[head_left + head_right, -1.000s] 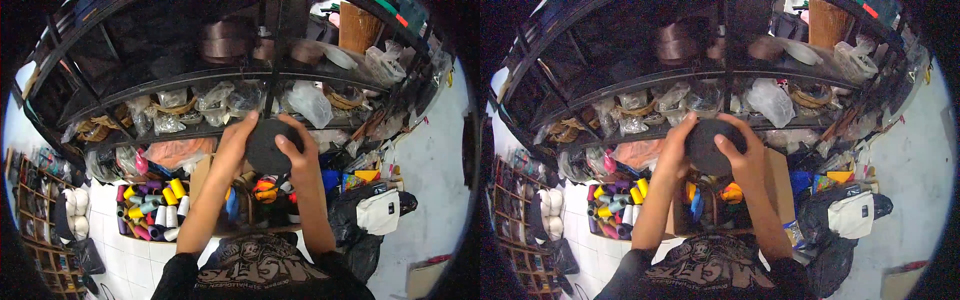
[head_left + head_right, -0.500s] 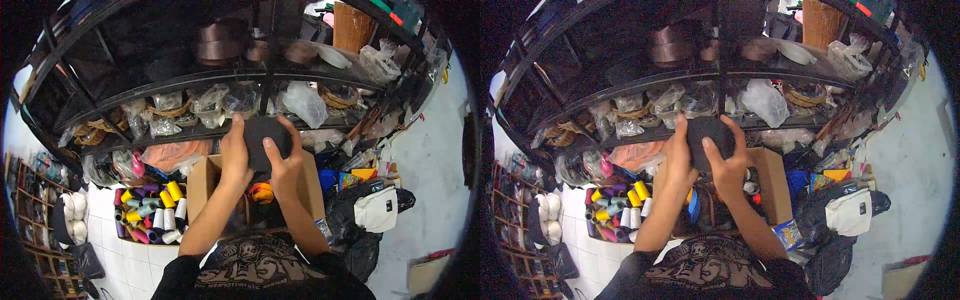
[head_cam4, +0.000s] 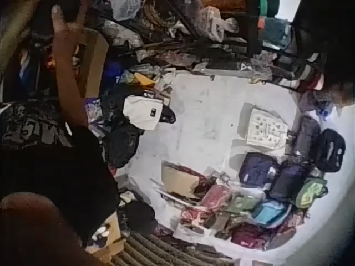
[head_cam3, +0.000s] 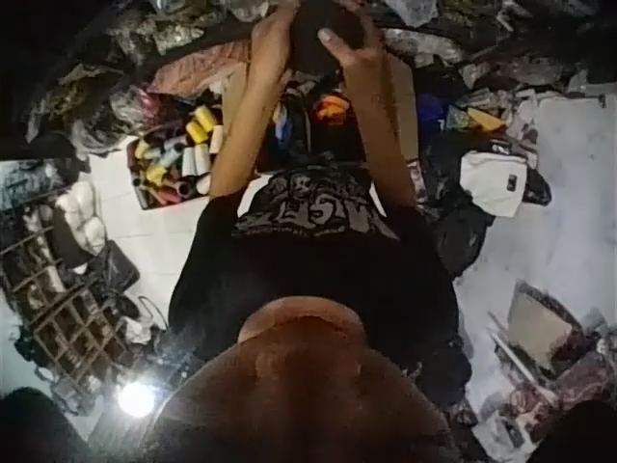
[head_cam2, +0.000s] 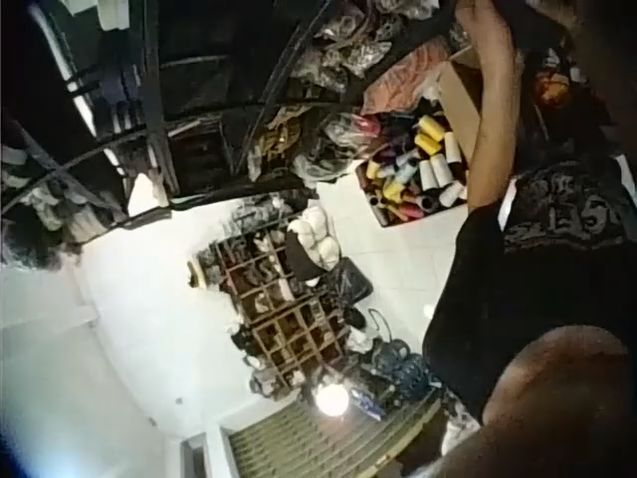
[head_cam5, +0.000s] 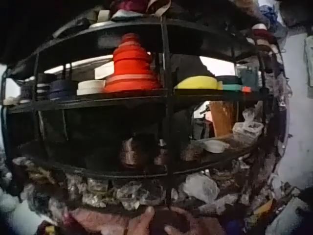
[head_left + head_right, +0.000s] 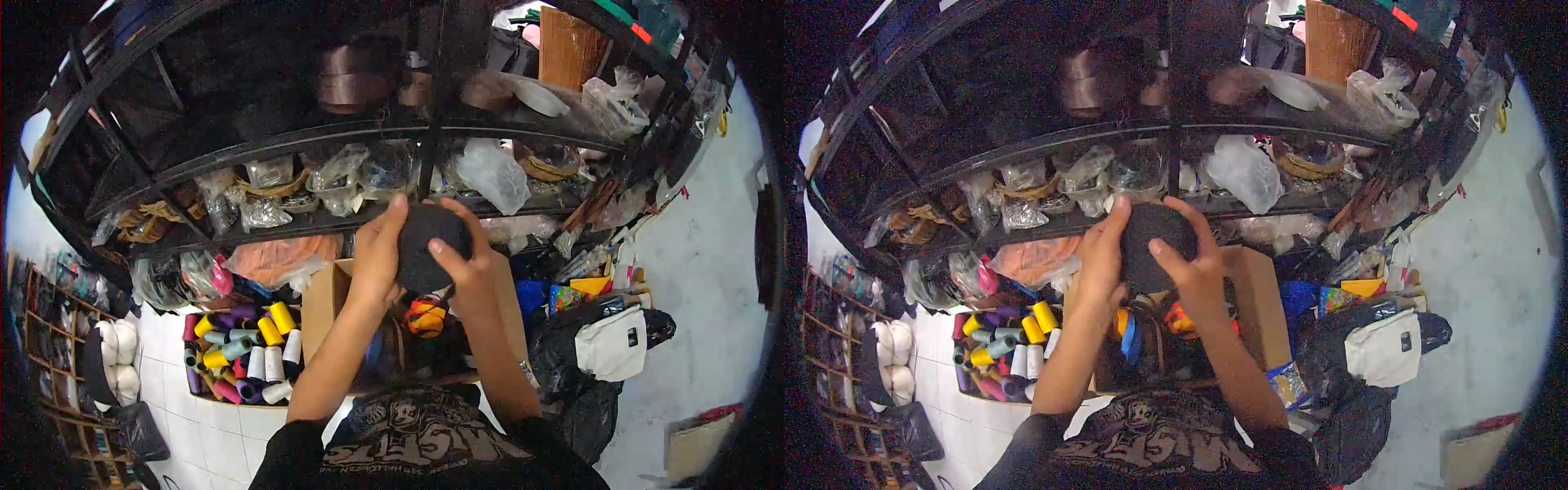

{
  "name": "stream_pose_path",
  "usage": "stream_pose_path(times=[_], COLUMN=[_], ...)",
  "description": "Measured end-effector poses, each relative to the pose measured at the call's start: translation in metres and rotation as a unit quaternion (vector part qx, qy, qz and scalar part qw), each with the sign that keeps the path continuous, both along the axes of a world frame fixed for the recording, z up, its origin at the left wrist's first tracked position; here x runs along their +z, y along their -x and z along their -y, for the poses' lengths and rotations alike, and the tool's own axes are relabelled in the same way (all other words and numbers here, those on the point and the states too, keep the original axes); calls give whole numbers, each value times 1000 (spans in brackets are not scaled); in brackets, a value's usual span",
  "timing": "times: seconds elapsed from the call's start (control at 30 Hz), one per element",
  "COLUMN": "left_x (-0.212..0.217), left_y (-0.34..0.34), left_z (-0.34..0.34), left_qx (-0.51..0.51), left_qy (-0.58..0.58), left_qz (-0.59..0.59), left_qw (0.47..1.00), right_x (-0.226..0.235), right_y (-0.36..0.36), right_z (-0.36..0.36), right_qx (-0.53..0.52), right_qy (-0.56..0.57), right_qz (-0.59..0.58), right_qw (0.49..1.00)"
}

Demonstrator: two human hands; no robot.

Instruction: Organize rolls of leather straps and webbing on shelves by color and type.

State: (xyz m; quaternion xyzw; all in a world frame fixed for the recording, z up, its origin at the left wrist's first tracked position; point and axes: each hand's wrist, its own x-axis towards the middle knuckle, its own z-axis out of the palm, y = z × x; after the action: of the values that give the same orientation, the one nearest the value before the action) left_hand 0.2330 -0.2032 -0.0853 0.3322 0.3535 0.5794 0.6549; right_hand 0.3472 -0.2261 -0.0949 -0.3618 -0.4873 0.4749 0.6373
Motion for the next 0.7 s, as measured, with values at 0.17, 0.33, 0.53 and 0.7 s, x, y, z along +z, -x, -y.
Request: stream_pose_path(times=[0.17, 0.33, 0.53, 0.7], left_x=[-9, -6, -1, -7], left_y=[-12, -27, -35, -27], left_z=[0, 11, 12, -3], left_qx=[68, 40, 38, 86], left_qy=[36, 55, 37, 13], left_qz=[86, 181, 173, 168], left_qw=[993, 981, 983, 982], right_x=[-7, -13, -15, -13], right_y=[20, 4, 5, 12], right_z=[2, -11, -16, -8], right_qx=[-109, -115, -163, -221], right_qy=[-65, -59, -182, -242], right_qz=[-1, -59, -52, 205], right_qw=[992, 990, 968, 922])
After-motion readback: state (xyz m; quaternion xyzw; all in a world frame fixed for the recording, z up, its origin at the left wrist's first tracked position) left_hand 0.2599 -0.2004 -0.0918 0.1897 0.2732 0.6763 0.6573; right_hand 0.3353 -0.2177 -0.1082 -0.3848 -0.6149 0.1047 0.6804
